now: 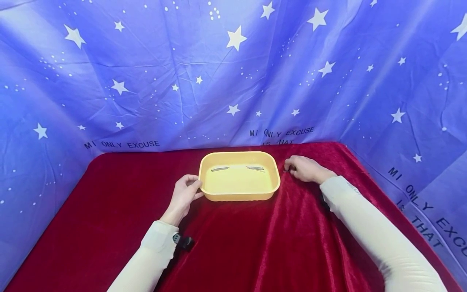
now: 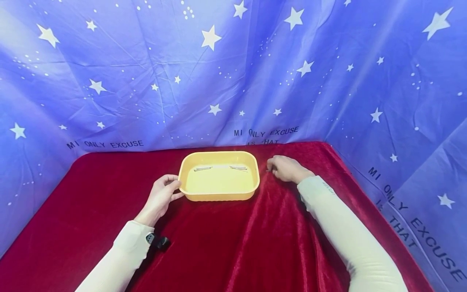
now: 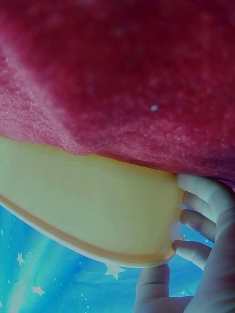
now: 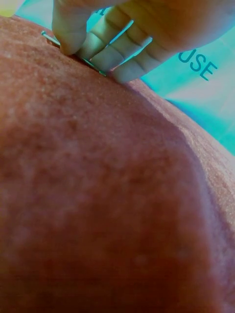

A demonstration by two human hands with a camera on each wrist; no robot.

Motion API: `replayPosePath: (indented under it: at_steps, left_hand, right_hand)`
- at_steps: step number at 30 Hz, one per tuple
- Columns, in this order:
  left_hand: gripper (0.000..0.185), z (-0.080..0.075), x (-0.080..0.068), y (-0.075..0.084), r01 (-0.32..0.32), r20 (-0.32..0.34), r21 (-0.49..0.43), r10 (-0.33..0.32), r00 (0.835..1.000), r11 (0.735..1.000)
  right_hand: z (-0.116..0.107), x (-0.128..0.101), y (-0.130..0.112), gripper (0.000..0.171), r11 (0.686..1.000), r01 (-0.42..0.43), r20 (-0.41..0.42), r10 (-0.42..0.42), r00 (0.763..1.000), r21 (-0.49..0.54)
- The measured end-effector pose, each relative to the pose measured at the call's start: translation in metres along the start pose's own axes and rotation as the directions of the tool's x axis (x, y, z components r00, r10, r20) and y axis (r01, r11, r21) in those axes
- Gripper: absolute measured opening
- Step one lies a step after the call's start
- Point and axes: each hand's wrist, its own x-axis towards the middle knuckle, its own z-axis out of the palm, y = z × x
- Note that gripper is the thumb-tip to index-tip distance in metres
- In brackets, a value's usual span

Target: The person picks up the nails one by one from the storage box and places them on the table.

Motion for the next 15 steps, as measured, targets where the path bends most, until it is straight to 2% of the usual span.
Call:
replayPosePath:
  at_steps: [15]
  left_hand:
    - [0.019, -0.0001, -0.0004, 0.0011, 0.007, -0.004, -0.004, -0.007, 1.0, 1.0]
  right_hand:
    - [-0.0003, 0.0005, 0.0002, 0.022, 1.0, -0.01, 0.01, 0.01, 1.0, -0.006]
